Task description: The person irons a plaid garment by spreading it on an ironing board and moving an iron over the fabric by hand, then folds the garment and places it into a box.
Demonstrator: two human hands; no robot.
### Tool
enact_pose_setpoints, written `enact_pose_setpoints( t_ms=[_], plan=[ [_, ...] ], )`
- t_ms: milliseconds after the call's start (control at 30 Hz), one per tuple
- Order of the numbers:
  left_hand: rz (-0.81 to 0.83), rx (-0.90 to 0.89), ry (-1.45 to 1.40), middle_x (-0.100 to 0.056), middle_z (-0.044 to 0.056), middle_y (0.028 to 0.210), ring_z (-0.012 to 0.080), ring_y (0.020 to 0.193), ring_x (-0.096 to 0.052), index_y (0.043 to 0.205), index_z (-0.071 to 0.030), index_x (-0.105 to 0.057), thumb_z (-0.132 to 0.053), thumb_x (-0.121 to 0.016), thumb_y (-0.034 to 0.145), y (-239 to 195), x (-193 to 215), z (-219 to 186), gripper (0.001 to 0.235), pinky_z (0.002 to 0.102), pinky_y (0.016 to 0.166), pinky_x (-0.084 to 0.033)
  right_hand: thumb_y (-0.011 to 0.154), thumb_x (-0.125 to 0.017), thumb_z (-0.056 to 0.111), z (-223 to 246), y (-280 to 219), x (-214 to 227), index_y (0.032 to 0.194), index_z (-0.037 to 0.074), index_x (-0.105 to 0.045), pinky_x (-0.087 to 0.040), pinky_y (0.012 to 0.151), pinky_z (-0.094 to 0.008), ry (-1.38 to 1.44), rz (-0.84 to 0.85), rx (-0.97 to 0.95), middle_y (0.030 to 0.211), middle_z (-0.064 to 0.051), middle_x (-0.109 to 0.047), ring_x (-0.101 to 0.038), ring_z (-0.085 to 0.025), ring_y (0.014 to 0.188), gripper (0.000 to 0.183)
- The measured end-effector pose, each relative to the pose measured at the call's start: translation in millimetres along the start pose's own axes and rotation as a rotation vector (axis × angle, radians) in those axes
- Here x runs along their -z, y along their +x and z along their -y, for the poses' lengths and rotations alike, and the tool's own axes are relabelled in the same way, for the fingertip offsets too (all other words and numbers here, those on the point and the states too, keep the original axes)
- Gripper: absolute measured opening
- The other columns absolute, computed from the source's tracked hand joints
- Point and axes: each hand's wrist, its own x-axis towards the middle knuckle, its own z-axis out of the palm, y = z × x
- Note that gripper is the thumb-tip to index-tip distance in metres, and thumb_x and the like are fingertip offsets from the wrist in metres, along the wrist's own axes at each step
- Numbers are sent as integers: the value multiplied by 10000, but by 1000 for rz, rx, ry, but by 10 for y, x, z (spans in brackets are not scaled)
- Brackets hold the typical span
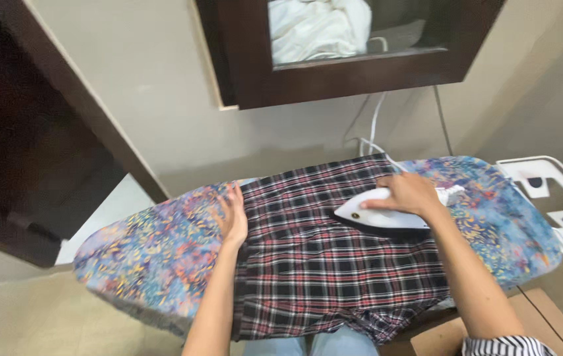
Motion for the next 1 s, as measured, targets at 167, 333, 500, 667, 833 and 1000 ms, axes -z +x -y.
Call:
enact_pose_setpoints(
  t_ms=[167,333,500,667,833,1000],
  plan=[
    [-5,-108,-1278,86,105,1605,376,1455,144,1558,-238,-38,-790,24,854,75,134,295,896,568,1172,144,678,-655,728,404,-5,-162,880,183,-753,-519,865,-458,1,49,114,886,-175,-748,-692,-382,984,589],
    [-57,-145,-1144,72,93,1613,363,1458,139,1555,-263,-33,-797,88,805,-219,492,316,929,582,1156,134,694,-656,758,951,199,-380,894,170,-740,-544,777,-418,68,6,271,837,-144,-742,-716,-338,892,627],
    [-82,-257,-658,-7,136,1617,405,1455,98,1563,-219,-124,-709,137,858,-281,416,-7,897,576,1158,74,721,-603,758,1277,353,-593,955,157,-717,-551,727,-459,19,-94,390,836,-154,-726,-712,-352,846,655],
    [44,-184,263,7,-31,1630,323,1477,115,1548,-335,-92,-522,-35,1001,-181,85,-349,581,685,1112,-25,770,-503,784,944,323,-504,1034,137,-697,-552,774,-468,-36,-57,277,906,-171,-729,-710,-361,906,725],
    [50,-71,501,12,-104,1626,270,1491,70,1540,-358,-82,-574,-74,986,-158,-81,-300,595,687,1114,41,778,-518,768,168,145,-184,1069,160,-707,-553,816,-452,-104,-61,18,938,-167,-737,-711,-346,951,700],
    [62,-48,505,46,-109,1624,268,1488,92,1543,-340,-76,-545,-58,988,-183,-80,-328,591,680,1119,79,782,-495,754,-138,73,-50,1094,171,-697,-542,857,-467,-122,-77,-161,995,-186,-739,-696,-360,1016,692]
  ],
)
